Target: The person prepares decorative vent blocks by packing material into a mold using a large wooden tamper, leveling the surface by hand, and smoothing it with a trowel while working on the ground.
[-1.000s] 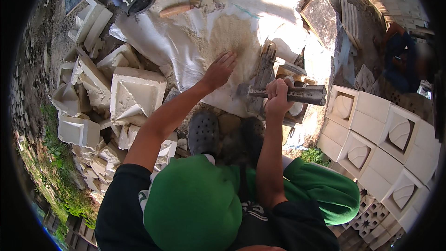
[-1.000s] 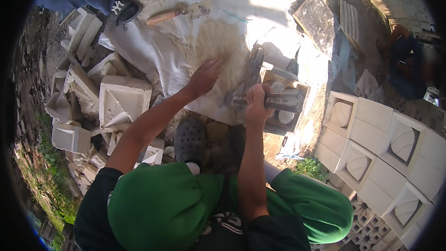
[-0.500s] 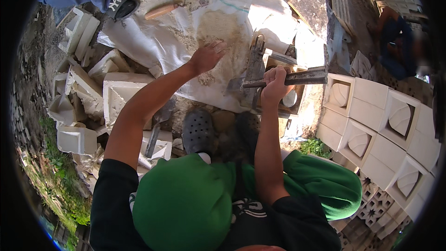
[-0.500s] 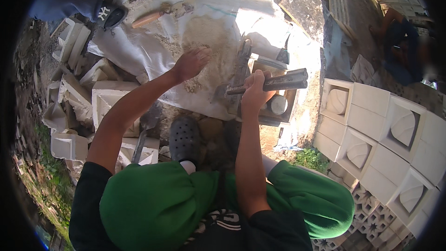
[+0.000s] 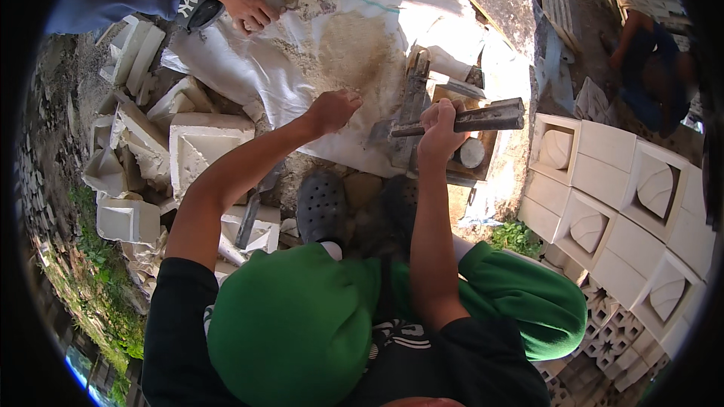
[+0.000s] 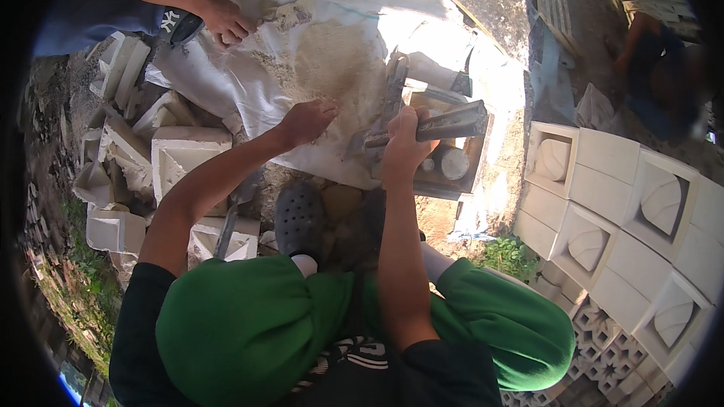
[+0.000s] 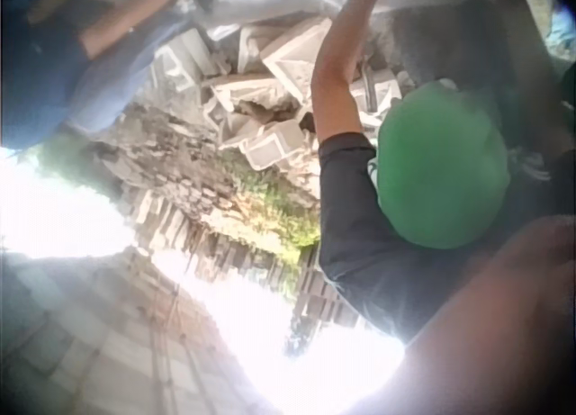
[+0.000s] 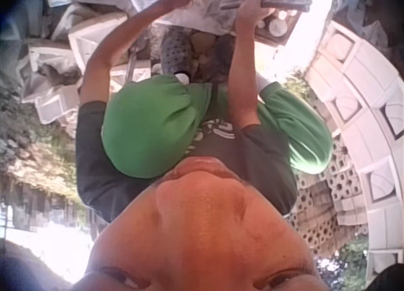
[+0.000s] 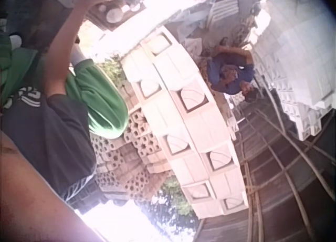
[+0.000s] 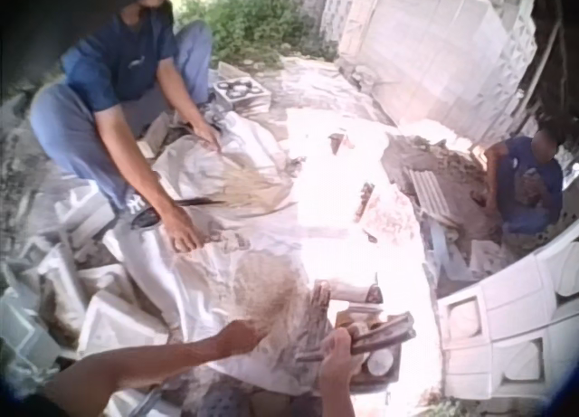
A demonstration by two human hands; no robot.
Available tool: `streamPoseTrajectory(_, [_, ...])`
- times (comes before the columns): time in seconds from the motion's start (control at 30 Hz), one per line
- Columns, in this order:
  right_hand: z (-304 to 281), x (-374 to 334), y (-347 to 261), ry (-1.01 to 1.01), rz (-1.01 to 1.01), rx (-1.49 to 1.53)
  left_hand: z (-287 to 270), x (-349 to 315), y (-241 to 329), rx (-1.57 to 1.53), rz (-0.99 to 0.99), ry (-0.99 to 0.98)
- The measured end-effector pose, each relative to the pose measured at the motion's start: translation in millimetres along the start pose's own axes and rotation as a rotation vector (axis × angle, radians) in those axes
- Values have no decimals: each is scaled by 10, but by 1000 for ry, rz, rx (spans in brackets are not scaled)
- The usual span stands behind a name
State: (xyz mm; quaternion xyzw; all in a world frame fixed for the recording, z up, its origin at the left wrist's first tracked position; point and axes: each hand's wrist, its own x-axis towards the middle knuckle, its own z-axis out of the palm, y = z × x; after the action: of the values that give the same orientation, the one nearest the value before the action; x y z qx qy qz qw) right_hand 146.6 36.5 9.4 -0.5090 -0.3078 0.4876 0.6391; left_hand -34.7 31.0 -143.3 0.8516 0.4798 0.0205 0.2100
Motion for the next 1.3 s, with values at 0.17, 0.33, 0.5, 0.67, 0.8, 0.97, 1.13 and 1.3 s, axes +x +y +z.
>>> streamPoseTrajectory(0.17, [11,62,-2,24,-11,-26,435,-575,-22,17,55,171])
streamPoseTrajectory(0.33, [-72,79,26,19,-50,-20,303,-510,95,-63,-55,29])
streamPoseTrajectory(0.5, [-22,1,25,23,-52,-27,288,-114,124,66,19,515])
streamPoseTrajectory(0.67, [7,-85,23,-10,-85,-79,437,-134,125,-96,10,-135])
streamPoseTrajectory(0.8, [41,-77,0,11,-85,-52,325,-465,203,-173,-32,-151])
streamPoseTrajectory(0.97, [230,-63,-59,-120,-82,-91,526,-766,164,44,101,125])
streamPoseTrajectory(1.13, [398,-17,-121,-294,-203,-185,308,-1033,76,-27,-99,111])
streamPoseTrajectory(1.3, [481,29,79,-443,-248,-247,145,-1218,296,25,-399,62])
